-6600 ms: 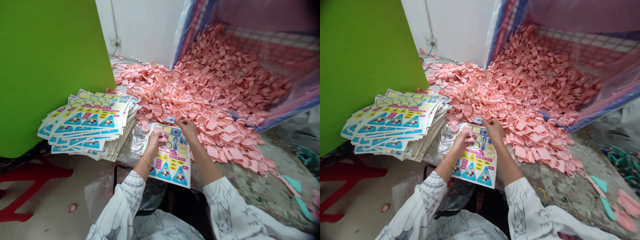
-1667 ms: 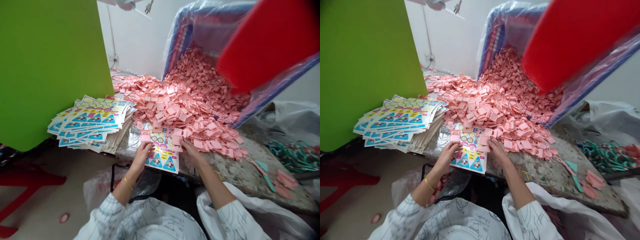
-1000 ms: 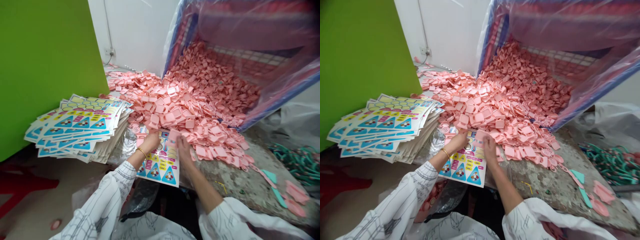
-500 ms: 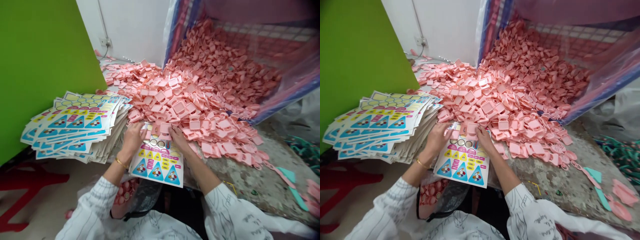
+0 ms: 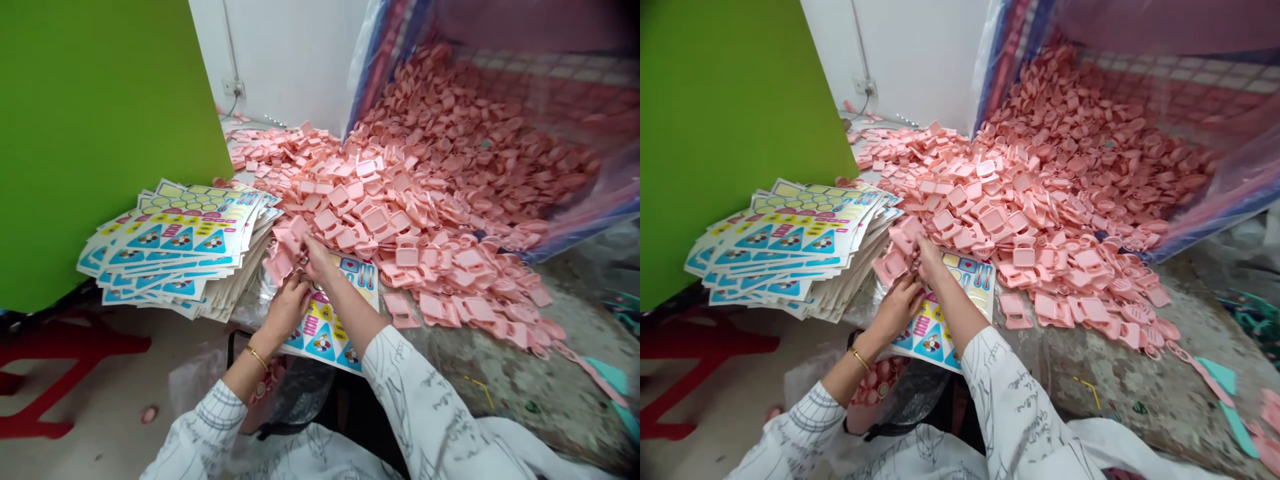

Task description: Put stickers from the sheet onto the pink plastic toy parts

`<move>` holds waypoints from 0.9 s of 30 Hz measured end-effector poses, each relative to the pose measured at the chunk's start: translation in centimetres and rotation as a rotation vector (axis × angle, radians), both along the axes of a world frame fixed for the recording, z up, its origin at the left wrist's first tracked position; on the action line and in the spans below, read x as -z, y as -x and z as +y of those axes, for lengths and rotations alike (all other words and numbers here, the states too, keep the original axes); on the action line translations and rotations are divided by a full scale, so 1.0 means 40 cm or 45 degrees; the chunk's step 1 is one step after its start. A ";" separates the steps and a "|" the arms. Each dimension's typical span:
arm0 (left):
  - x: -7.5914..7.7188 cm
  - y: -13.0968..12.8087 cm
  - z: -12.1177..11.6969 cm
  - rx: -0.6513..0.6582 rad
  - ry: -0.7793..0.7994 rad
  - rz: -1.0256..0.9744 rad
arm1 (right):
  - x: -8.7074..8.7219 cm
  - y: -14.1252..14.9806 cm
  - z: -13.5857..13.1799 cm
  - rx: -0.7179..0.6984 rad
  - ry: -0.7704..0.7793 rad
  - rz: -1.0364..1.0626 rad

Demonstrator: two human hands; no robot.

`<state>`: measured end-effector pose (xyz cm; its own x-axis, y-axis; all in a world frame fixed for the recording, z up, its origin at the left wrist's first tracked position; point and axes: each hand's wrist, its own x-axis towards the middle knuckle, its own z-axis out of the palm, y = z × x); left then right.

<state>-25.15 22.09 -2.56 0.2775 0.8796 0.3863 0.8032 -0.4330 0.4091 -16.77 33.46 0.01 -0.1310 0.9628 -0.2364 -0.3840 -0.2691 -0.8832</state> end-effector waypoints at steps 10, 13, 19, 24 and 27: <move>-0.013 0.056 0.022 -0.258 0.167 -0.642 | -0.047 -0.255 -0.185 0.340 -0.066 -0.362; -0.032 0.071 0.009 -0.251 0.252 -0.723 | 0.003 -0.397 -0.291 0.581 0.035 -0.357; -0.061 -0.021 0.001 -0.139 0.229 -0.486 | 0.041 -0.498 -0.369 0.675 0.124 -0.480; -0.077 -0.135 0.086 0.060 0.244 -0.244 | 0.031 -0.426 -0.373 0.527 -0.051 -0.547; -0.083 -0.126 0.147 -0.006 0.229 -0.274 | 0.042 -0.394 -0.386 0.446 -0.013 -0.493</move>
